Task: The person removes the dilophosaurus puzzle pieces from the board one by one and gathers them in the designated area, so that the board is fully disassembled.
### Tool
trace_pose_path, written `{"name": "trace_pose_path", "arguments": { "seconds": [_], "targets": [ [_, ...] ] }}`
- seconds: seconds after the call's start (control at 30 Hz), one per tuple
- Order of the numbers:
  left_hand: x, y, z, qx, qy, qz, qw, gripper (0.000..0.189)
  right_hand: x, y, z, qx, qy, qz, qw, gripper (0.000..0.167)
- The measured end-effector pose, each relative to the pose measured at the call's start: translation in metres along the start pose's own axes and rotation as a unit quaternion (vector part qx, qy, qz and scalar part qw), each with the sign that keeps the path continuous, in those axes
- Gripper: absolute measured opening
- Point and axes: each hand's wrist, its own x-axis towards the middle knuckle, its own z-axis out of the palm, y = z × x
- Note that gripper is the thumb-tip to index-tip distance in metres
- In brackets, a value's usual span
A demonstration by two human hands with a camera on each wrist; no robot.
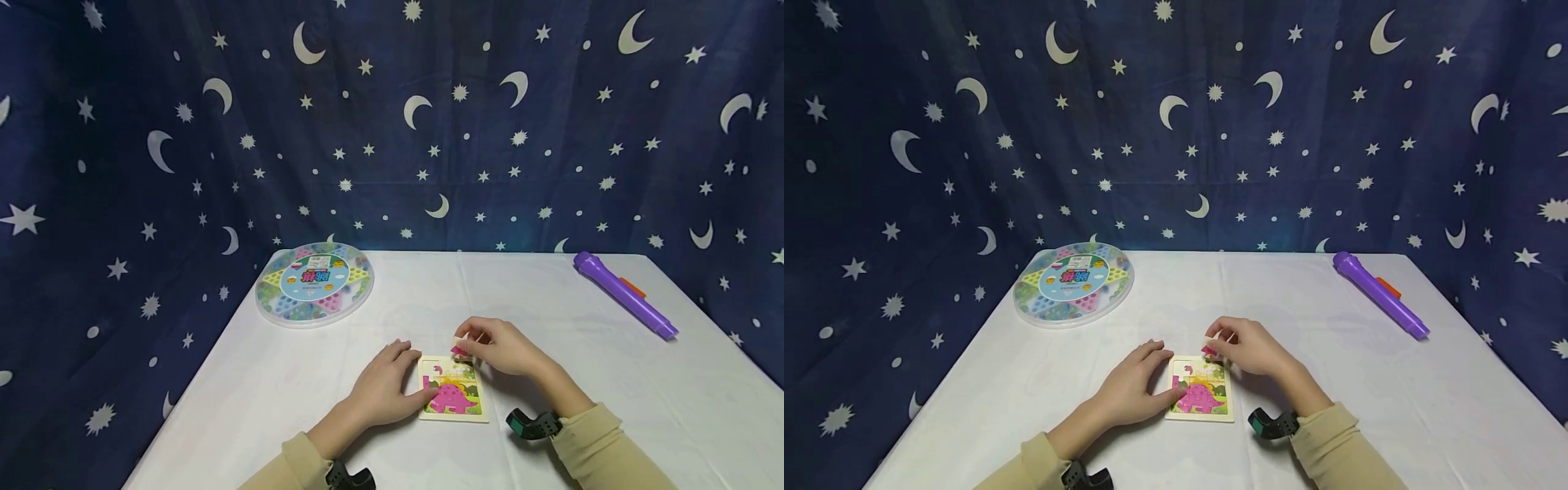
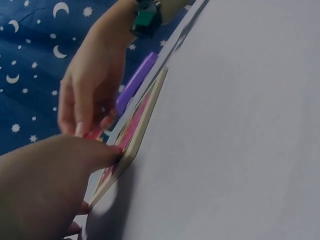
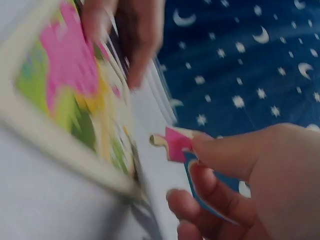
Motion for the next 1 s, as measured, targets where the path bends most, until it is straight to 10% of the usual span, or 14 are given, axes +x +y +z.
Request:
{"name": "trace_pose_path", "arguments": {
  "seconds": [0.33, 1.0],
  "targets": [
    [-0.004, -0.005, -0.002, -0.016, 0.014, 0.003, 0.9998, 0.072, 0.0, 0.03, -0.025, -0.041, 0.061, 0.061, 0.9955, 0.012],
    [-0.003, -0.001, 0.001, -0.01, 0.013, 0.009, 0.9998, 0.071, 0.004, 0.058, -0.01, -0.089, 0.183, 0.033, 0.9784, 0.009]
  ]
}}
